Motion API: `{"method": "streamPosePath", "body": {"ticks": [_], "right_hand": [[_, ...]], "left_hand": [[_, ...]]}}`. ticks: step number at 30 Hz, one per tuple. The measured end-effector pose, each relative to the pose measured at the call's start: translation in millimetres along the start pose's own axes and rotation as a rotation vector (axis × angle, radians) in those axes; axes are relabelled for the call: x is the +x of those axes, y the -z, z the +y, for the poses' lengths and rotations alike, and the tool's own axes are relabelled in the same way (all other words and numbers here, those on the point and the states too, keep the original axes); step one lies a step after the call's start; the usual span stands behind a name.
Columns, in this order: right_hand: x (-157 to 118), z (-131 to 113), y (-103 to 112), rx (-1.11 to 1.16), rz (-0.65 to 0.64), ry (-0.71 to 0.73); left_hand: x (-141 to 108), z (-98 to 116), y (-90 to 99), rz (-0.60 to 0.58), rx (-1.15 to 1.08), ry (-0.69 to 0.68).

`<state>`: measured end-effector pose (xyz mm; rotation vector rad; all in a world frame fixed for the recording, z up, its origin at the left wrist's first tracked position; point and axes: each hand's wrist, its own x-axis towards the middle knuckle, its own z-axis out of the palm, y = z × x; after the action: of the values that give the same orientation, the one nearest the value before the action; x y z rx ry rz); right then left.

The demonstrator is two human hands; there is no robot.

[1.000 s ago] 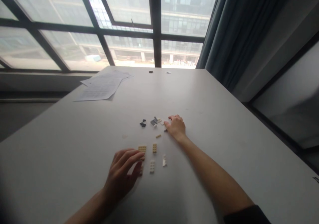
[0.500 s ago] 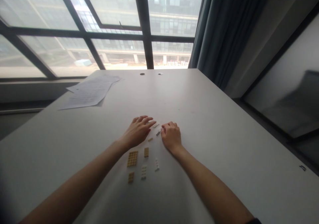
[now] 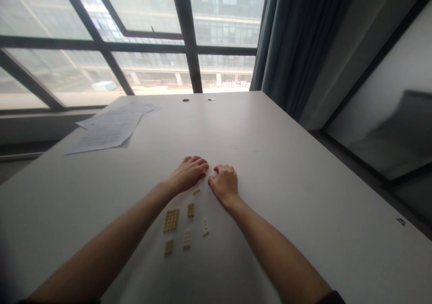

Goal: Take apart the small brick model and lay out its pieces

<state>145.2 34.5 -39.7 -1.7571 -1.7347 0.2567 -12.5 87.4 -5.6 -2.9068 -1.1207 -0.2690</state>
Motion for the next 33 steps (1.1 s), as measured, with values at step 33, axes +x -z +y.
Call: {"method": "streamPosePath", "body": {"ticks": [33], "right_hand": [[-46.7, -34.0, 52.1, 1.905, -0.514, -0.490]], "left_hand": [[-148.6, 77.2, 13.3, 0.547, -2.315, 0.605]]}}
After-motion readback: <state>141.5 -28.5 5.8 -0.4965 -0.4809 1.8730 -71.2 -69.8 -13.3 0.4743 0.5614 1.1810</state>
